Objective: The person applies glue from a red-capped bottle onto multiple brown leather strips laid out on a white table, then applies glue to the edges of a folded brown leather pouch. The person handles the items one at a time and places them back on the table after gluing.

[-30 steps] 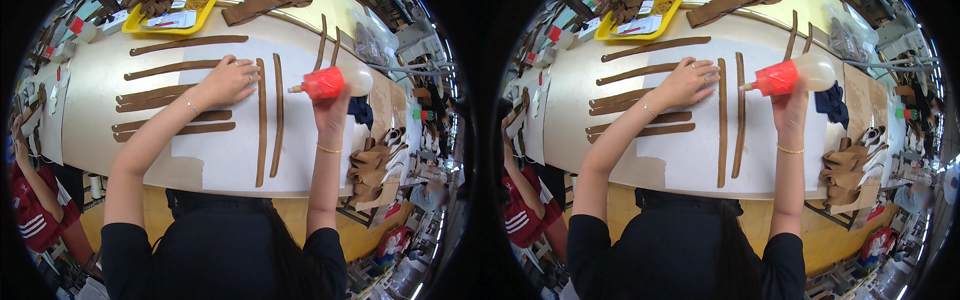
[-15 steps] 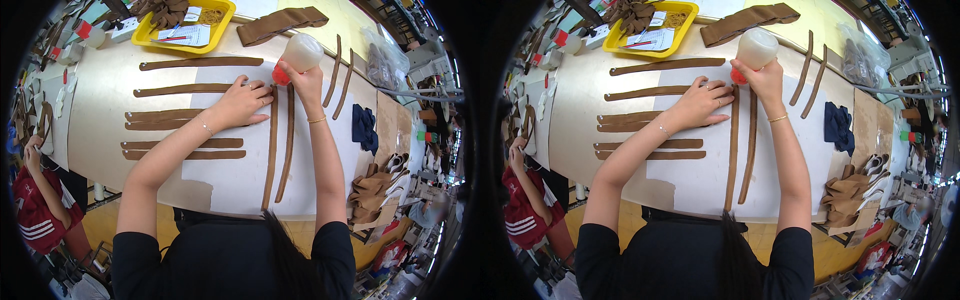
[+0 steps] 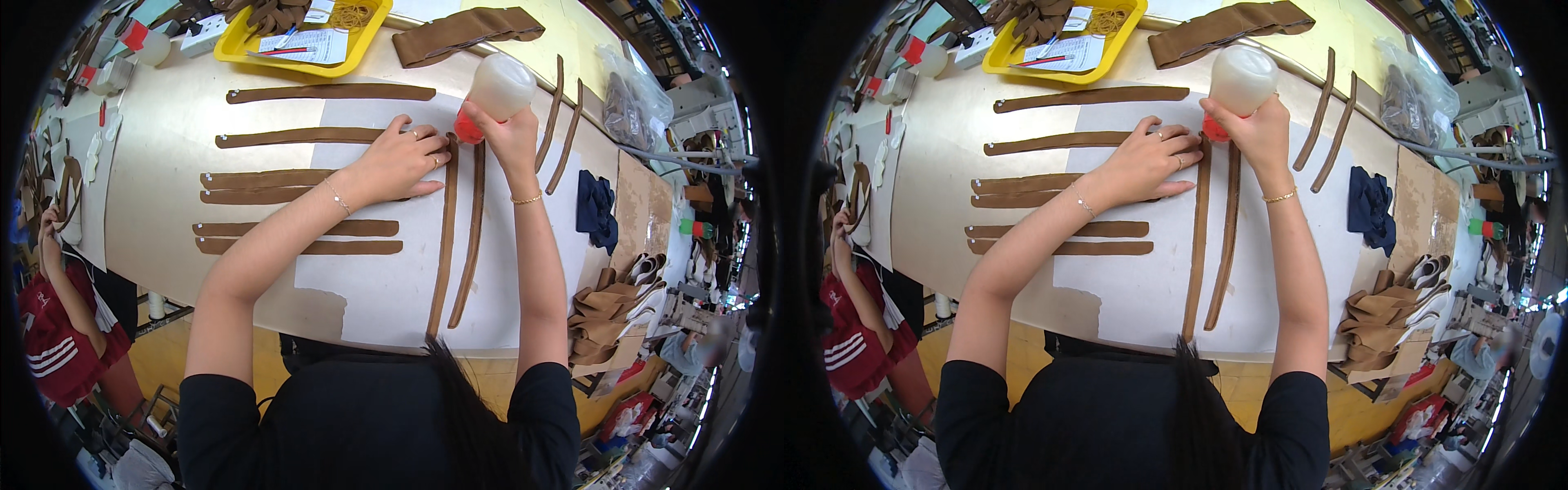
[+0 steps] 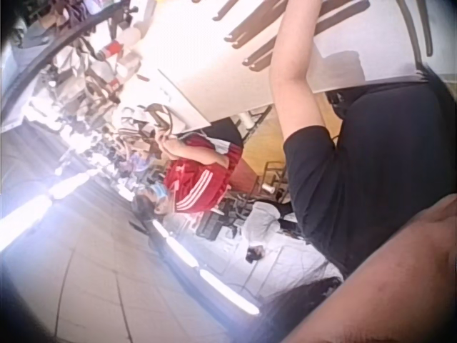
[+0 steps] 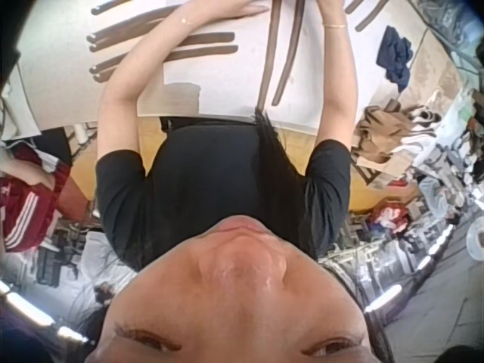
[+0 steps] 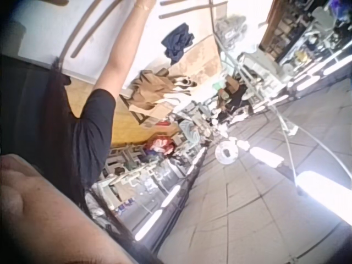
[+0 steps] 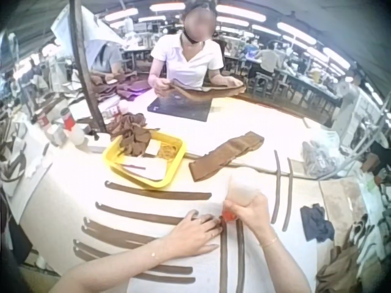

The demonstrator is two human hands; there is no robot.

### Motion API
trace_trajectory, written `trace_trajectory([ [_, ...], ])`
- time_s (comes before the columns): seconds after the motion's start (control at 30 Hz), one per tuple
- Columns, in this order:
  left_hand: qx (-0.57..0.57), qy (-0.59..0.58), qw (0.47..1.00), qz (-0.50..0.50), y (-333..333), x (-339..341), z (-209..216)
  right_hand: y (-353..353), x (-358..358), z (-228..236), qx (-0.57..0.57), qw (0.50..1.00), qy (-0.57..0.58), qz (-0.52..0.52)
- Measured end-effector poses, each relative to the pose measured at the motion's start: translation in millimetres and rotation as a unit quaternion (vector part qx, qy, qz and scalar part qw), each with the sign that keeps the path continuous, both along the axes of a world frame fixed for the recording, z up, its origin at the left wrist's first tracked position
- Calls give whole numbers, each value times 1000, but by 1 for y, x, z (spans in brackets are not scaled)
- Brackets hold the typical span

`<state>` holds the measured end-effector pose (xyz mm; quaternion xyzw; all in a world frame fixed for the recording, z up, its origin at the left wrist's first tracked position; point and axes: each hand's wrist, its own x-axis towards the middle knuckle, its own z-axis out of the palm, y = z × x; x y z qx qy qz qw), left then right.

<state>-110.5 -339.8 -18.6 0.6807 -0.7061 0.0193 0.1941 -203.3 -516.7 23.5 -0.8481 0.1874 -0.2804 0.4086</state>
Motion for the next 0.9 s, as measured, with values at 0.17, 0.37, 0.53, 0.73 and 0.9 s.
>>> trace_trajectory([
  [0.17, -12, -7, 1000, 0, 0, -1, -2, 1, -2, -4, 15, 999, -18, -22],
  [0.37, -12, -5, 1000, 5, 1, -3, -2, 4, -6, -8, 39, 998, -11, -44],
  [0.53, 9, -4, 1000, 7, 1, -2, -2, 8, -17, -11, 58, 998, 3, -37],
  [0.73, 21, -3, 1000, 12, 2, -3, -1, 17, -37, -17, 60, 998, 11, -32],
  [0.9, 11, -11, 1000, 11, 2, -4, -1, 29, -53, -20, 72, 997, -13, -34],
])
